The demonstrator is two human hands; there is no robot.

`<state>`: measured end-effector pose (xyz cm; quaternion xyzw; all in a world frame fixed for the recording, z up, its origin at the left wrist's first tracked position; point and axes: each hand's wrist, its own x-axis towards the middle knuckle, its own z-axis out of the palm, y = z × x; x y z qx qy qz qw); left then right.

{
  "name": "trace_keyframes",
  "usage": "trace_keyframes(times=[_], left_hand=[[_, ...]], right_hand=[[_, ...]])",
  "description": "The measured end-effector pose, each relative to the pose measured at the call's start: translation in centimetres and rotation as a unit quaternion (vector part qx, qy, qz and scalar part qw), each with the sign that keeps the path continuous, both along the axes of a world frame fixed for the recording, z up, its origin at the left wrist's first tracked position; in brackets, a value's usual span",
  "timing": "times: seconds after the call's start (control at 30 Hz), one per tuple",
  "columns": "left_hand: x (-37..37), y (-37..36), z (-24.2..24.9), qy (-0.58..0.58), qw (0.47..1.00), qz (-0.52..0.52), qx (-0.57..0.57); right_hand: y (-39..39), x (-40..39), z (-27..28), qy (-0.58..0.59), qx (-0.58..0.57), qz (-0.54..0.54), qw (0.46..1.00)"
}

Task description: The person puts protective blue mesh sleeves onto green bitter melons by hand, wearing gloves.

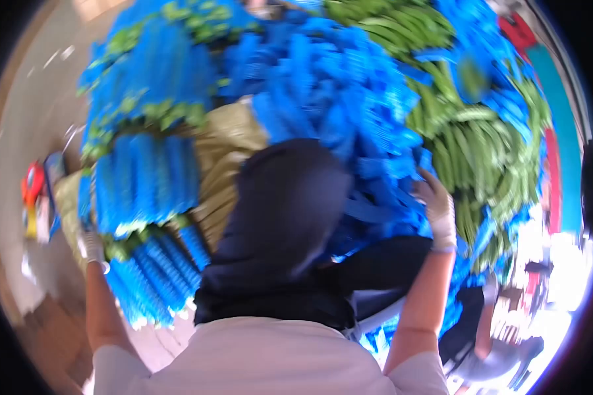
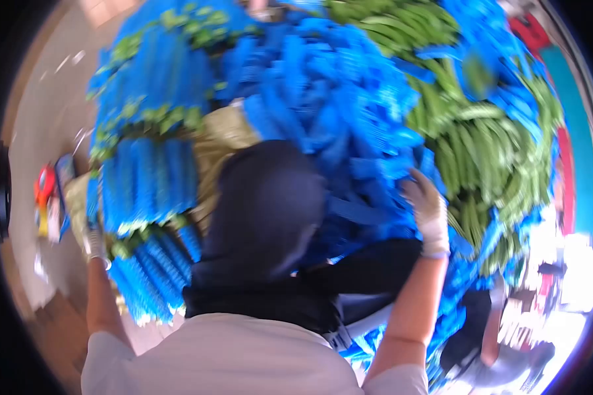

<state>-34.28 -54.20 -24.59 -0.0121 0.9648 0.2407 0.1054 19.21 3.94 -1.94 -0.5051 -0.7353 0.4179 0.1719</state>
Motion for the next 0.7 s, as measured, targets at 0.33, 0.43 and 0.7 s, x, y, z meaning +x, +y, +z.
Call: trace_keyframes(times=[0.33, 0.43, 0.7], left_hand=[[19.0, 44.7, 25.2, 0.012, 0.712, -0.482, 0.511], [28.0, 51.7, 26.1, -0.089, 0.599, -0.657, 0.449], [33.5, 58.9, 17.8, -0.133, 0.595, -0.699, 0.375]], right_hand=[[2.9, -0.2, -4.5, -0.304, 0.024, 0.114, 0.945], [3.6, -1.4, -10.4, -0.218, -0.064, 0.016, 0.974], [5.2, -2.5, -4.9, 0.272, 0.025, -0.129, 0.953]])
